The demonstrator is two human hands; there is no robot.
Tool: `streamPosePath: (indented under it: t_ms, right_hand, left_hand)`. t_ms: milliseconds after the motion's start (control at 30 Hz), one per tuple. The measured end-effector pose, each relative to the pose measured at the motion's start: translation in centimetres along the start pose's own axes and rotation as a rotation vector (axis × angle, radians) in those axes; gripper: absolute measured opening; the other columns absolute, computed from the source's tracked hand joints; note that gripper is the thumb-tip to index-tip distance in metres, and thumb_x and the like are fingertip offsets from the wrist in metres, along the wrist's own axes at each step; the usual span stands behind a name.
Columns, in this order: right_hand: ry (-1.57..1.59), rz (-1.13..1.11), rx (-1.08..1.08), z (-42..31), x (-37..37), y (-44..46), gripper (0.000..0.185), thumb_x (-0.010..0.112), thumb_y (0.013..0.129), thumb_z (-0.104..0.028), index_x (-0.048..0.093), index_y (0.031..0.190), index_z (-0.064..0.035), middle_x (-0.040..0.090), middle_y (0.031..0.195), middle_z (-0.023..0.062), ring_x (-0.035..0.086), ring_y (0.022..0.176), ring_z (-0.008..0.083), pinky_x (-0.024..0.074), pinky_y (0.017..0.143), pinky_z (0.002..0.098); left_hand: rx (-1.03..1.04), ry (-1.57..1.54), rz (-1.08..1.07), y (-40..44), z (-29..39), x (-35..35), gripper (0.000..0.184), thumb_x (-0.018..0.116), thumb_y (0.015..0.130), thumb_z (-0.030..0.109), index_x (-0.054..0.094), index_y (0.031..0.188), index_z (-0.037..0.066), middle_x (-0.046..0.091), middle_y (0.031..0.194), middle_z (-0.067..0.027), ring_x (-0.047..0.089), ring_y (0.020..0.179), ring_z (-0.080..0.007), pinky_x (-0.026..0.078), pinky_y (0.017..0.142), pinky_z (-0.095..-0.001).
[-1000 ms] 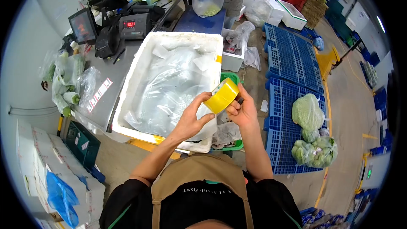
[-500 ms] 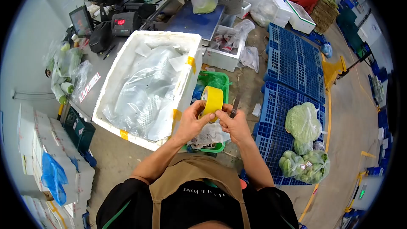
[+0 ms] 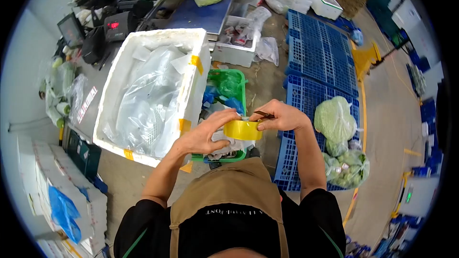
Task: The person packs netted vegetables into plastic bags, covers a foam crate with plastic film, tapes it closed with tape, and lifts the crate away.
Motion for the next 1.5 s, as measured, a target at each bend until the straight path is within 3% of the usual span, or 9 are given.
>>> streamPosePath:
  t_ms: [67, 200, 333, 433, 633, 900, 1167, 1300, 1500]
  right_hand:
    - [0.039, -0.101, 0.034, 1.9, -0.8, 0.7, 0.032, 0.07, 0.074, -0.011, 0.064, 0.103, 0.0018, 0.066, 0.081, 0.0089, 0.054, 0.067, 0.012, 0.0422, 0.061, 0.0277]
    - [0.169, -0.064, -0.025, 4.9, -3.5, 1.9, 0.031, 0.068, 0.075, -0.007, 0.064, 0.105, 0.0013, 0.063, 0.079, 0.0024, 0.051, 0.069, 0.0106, 0.0403, 0.061, 0.0256]
    - [0.105, 0.385, -0.032, 10.5, -7.9, 0.9, 0.025, 0.064, 0.08, -0.01, 0.064, 0.101, 0.0037, 0.058, 0.083, 0.0043, 0.049, 0.066, 0.0114, 0.0392, 0.059, 0.0275]
    - [0.14, 0.428, -0.036, 12.5, -9.5, -1.2, 0.023, 0.061, 0.082, -0.009, 0.064, 0.1, 0.0047, 0.055, 0.078, 0.0062, 0.048, 0.059, 0.0113, 0.0381, 0.053, 0.0264]
    - [-0.104, 0.525, -0.122, 14.9, -14.8, -6.5, 0.02, 0.061, 0.078, -0.003, 0.064, 0.096, 0.0054, 0.058, 0.084, 0.0167, 0.058, 0.069, 0.0328, 0.0459, 0.06, 0.036]
    - [-0.135, 0.631, -0.013, 19.6, -19.1, -9.2, 0.01, 0.061, 0.076, -0.004, 0.062, 0.082, 0.0035, 0.061, 0.085, 0.0174, 0.059, 0.075, 0.0369, 0.0477, 0.064, 0.0409]
    - [-0.115, 0.462, 0.063, 25.6, -25.7, -6.1, 0.018, 0.06, 0.073, -0.013, 0.061, 0.082, 0.0025, 0.061, 0.084, 0.0184, 0.061, 0.077, 0.0346, 0.0489, 0.07, 0.0394]
    - [-0.249, 0.56, -0.008, 26.9, -29.9, -3.7, 0.019, 0.063, 0.071, -0.012, 0.057, 0.084, 0.0011, 0.059, 0.081, 0.019, 0.06, 0.073, 0.0357, 0.0482, 0.065, 0.0415]
    - [-0.433, 0.687, -0.169, 24.1, -37.7, 0.9, 0.022, 0.07, 0.065, -0.008, 0.053, 0.078, -0.0015, 0.056, 0.07, 0.0159, 0.057, 0.061, 0.0345, 0.0462, 0.054, 0.0401]
  left_hand:
    - [-0.094, -0.068, 0.011, 0.5, -0.6, 0.9, 0.059, 0.072, 0.068, 0.008, 0.048, 0.121, 0.003, 0.046, 0.13, -0.0166, 0.04, 0.124, -0.0307, 0.032, 0.104, -0.0386]
    - [-0.36, -0.203, 0.086, 2.8, -2.3, 3.8, 0.059, 0.079, 0.068, 0.015, 0.047, 0.116, 0.0, 0.059, 0.105, -0.0136, 0.058, 0.096, -0.02, 0.045, 0.086, -0.0323]
    - [-0.514, -0.095, 0.492, 8.0, -3.6, 6.9, 0.059, 0.081, 0.066, 0.015, 0.047, 0.112, -0.002, 0.061, 0.096, -0.012, 0.057, 0.09, -0.0157, 0.046, 0.081, -0.0291]
    - [-0.613, -0.076, 0.611, 13.2, -4.0, 9.6, 0.061, 0.082, 0.066, 0.018, 0.048, 0.112, -0.001, 0.061, 0.098, -0.014, 0.059, 0.089, -0.0182, 0.047, 0.08, -0.0301]
    - [-0.682, 0.119, 0.571, 21.7, -4.0, 14.4, 0.064, 0.08, 0.065, 0.023, 0.048, 0.114, -0.002, 0.06, 0.106, -0.0211, 0.06, 0.098, -0.0347, 0.048, 0.083, -0.0373]
    - [-0.721, 0.161, 0.499, 28.9, -5.2, 16.5, 0.06, 0.078, 0.067, 0.026, 0.049, 0.113, -0.001, 0.059, 0.109, -0.0217, 0.056, 0.102, -0.0373, 0.046, 0.084, -0.0414]
    - [-0.709, 0.112, 0.421, 34.8, -10.5, 15.4, 0.067, 0.08, 0.065, 0.03, 0.048, 0.115, -0.002, 0.059, 0.108, -0.0232, 0.059, 0.099, -0.0386, 0.048, 0.084, -0.0407]
    - [-0.578, 0.081, 0.415, 39.7, -13.1, 11.8, 0.068, 0.079, 0.065, 0.032, 0.048, 0.113, -0.004, 0.061, 0.103, -0.0241, 0.06, 0.096, -0.0393, 0.049, 0.081, -0.0415]
    - [-0.709, 0.106, 0.41, 46.7, -18.4, 5.1, 0.072, 0.075, 0.068, 0.042, 0.045, 0.117, -0.002, 0.063, 0.093, -0.0238, 0.062, 0.087, -0.04, 0.049, 0.074, -0.0444]
Point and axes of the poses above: each hand's wrist, its own y-axis towards the middle knuckle, its own x-axis out of the palm, z = x × y, the point moved 3 cm from there along y, towards the middle knuckle
